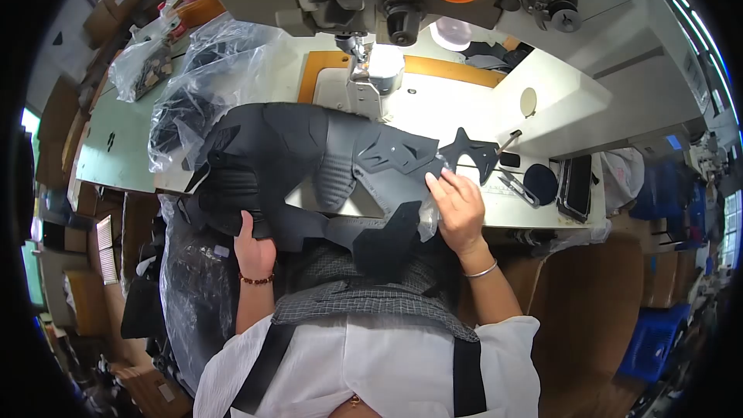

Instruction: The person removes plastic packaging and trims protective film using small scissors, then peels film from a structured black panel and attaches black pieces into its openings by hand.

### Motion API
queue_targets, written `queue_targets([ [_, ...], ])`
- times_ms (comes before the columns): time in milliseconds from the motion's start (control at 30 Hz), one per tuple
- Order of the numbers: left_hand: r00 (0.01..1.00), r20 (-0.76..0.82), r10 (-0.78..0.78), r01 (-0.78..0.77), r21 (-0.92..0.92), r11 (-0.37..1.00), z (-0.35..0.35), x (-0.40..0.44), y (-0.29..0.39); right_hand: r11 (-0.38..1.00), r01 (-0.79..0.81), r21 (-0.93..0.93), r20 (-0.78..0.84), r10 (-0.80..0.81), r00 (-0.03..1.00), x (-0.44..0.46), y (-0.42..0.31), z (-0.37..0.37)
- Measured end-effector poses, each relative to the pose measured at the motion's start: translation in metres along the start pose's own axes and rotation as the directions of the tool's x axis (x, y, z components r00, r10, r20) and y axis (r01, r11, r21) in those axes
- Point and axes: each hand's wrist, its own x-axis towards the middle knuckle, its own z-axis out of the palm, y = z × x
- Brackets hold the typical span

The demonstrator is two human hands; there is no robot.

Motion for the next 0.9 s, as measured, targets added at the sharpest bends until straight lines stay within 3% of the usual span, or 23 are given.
queue_targets([
  [33,0.997,-0.05,0.06,-0.055,0.1,0.993,0.002,0.001,-0.003,1.0,-0.029,0.011,0.053,0.028,0.998,-0.007,0.003,0.003],
  [100,0.996,-0.058,0.069,-0.067,0.043,0.997,0.002,-0.004,-0.007,0.985,-0.141,0.1,0.092,0.132,0.987,-0.017,0.004,0.007],
  [133,0.994,-0.064,0.088,-0.084,0.055,0.995,0.0,-0.008,-0.008,0.969,-0.192,0.156,0.202,0.159,0.966,-0.02,0.004,0.003],
  [267,0.992,-0.101,0.078,-0.07,0.083,0.994,0.011,-0.014,-0.001,0.988,-0.135,0.079,0.451,0.085,0.888,-0.004,-0.006,-0.029],
  [367,0.99,-0.129,0.059,-0.049,0.073,0.996,0.012,-0.014,-0.002,0.986,-0.146,0.076,0.528,0.084,0.845,0.008,-0.012,-0.043],
  [533,0.992,-0.122,-0.019,0.023,0.03,0.999,0.0,-0.014,-0.011,0.972,-0.196,0.131,0.32,0.145,0.936,0.031,-0.024,-0.035],
  [700,0.986,-0.161,-0.044,0.049,0.023,0.999,0.004,-0.016,-0.011,0.883,-0.219,0.415,0.266,0.112,0.957,0.048,-0.053,0.036],
  [833,0.992,-0.078,-0.097,0.096,-0.022,0.995,-0.004,-0.015,-0.013,0.982,-0.09,0.164,0.255,0.046,0.966,0.059,-0.063,0.067],
  [900,0.994,-0.034,-0.104,0.103,-0.033,0.994,-0.005,-0.016,-0.012,0.985,-0.094,0.146,0.236,0.058,0.97,0.058,-0.063,0.073],
])
